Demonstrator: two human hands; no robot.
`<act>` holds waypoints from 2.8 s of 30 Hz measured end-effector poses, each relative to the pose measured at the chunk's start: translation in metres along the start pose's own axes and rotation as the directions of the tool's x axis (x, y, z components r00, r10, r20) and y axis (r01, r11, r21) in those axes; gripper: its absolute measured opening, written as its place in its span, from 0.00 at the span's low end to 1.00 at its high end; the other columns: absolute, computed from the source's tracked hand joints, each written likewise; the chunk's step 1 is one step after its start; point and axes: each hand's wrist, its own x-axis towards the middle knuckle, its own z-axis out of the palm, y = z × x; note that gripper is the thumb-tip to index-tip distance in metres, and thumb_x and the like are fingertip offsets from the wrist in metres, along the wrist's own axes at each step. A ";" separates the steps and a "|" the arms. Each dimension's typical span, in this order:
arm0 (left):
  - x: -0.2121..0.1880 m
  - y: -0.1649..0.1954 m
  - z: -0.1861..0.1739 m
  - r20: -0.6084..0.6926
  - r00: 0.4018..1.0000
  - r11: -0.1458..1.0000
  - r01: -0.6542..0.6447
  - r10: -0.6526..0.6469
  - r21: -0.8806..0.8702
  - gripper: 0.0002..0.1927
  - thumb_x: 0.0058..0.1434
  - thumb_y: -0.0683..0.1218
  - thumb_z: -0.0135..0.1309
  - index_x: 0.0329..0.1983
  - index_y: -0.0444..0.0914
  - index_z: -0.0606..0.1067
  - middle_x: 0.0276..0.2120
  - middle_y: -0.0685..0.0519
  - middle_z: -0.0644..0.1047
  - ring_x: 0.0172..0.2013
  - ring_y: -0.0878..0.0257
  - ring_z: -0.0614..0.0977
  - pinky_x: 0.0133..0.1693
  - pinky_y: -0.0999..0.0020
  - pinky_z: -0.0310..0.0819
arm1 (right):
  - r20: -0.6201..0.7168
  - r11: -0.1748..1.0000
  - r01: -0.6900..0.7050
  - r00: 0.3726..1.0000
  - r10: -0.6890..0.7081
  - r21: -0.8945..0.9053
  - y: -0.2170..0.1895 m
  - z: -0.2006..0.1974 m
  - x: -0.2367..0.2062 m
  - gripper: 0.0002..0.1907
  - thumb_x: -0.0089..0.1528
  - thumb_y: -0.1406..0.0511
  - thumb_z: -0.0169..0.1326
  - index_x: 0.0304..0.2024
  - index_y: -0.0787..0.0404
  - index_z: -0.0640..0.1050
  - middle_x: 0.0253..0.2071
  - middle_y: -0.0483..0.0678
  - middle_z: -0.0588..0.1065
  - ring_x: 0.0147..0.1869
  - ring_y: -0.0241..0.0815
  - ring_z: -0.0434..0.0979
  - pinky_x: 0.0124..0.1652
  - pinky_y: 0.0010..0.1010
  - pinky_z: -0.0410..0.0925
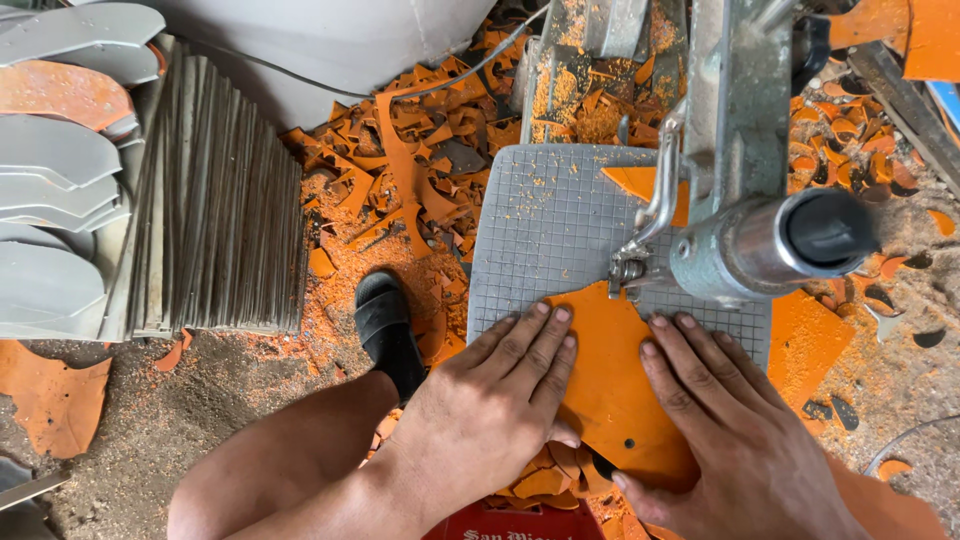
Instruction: The person uses a vertical cutting machine to trim orange rubber sheets into specific shapes. They guide the material under the blade, rotate it to follow curved edges, and remove the cut pieces.
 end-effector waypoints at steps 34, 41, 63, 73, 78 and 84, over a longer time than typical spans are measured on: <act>0.012 0.000 0.008 0.032 0.999 0.998 0.002 -0.004 0.059 0.36 0.56 0.58 0.58 0.55 0.22 0.75 0.59 0.31 0.74 0.62 0.44 0.76 0.64 0.55 0.69 | -0.008 0.999 0.005 1.000 -0.004 0.052 0.008 -0.008 0.016 0.53 0.46 0.42 0.63 0.62 0.70 0.67 0.68 0.62 0.63 0.73 0.59 0.59 0.67 0.49 0.54; 0.015 -0.001 0.019 -0.021 1.000 0.988 0.008 -0.005 0.156 0.33 0.63 0.58 0.55 0.58 0.25 0.74 0.63 0.32 0.72 0.64 0.46 0.74 0.65 0.57 0.67 | -0.015 0.973 -0.199 0.980 0.199 -0.115 -0.020 -0.012 0.004 0.44 0.53 0.41 0.56 0.63 0.61 0.70 0.71 0.63 0.59 0.74 0.66 0.56 0.67 0.58 0.51; 0.023 0.008 0.025 0.059 0.989 0.980 0.123 -0.133 0.159 0.33 0.61 0.55 0.56 0.61 0.26 0.72 0.65 0.34 0.70 0.66 0.49 0.73 0.65 0.57 0.68 | -0.114 0.923 -0.327 0.944 0.309 -0.202 -0.017 0.010 0.011 0.43 0.59 0.38 0.50 0.67 0.57 0.72 0.74 0.56 0.63 0.78 0.63 0.57 0.70 0.66 0.50; 0.026 0.000 0.021 0.054 0.991 0.988 0.119 -0.125 0.100 0.32 0.62 0.53 0.55 0.61 0.24 0.71 0.65 0.33 0.69 0.66 0.47 0.71 0.65 0.56 0.66 | -0.110 0.932 -0.321 0.946 0.306 -0.168 -0.017 0.007 0.015 0.43 0.60 0.39 0.51 0.68 0.60 0.72 0.75 0.58 0.61 0.78 0.65 0.57 0.70 0.67 0.49; 0.033 0.001 0.021 0.094 0.987 0.987 0.117 -0.128 0.113 0.34 0.59 0.52 0.57 0.61 0.24 0.70 0.64 0.32 0.69 0.65 0.46 0.71 0.64 0.55 0.66 | -0.110 0.934 -0.314 0.948 0.299 -0.168 -0.016 0.008 0.018 0.44 0.59 0.39 0.52 0.67 0.61 0.72 0.75 0.59 0.60 0.78 0.65 0.56 0.69 0.68 0.49; 0.035 -0.002 0.018 0.068 0.990 0.982 0.110 -0.121 0.151 0.36 0.57 0.54 0.58 0.61 0.24 0.71 0.64 0.34 0.70 0.65 0.47 0.73 0.63 0.57 0.67 | -0.109 0.943 -0.291 0.955 0.276 -0.164 -0.013 0.006 0.020 0.45 0.59 0.38 0.52 0.67 0.63 0.71 0.74 0.60 0.60 0.78 0.66 0.56 0.68 0.69 0.48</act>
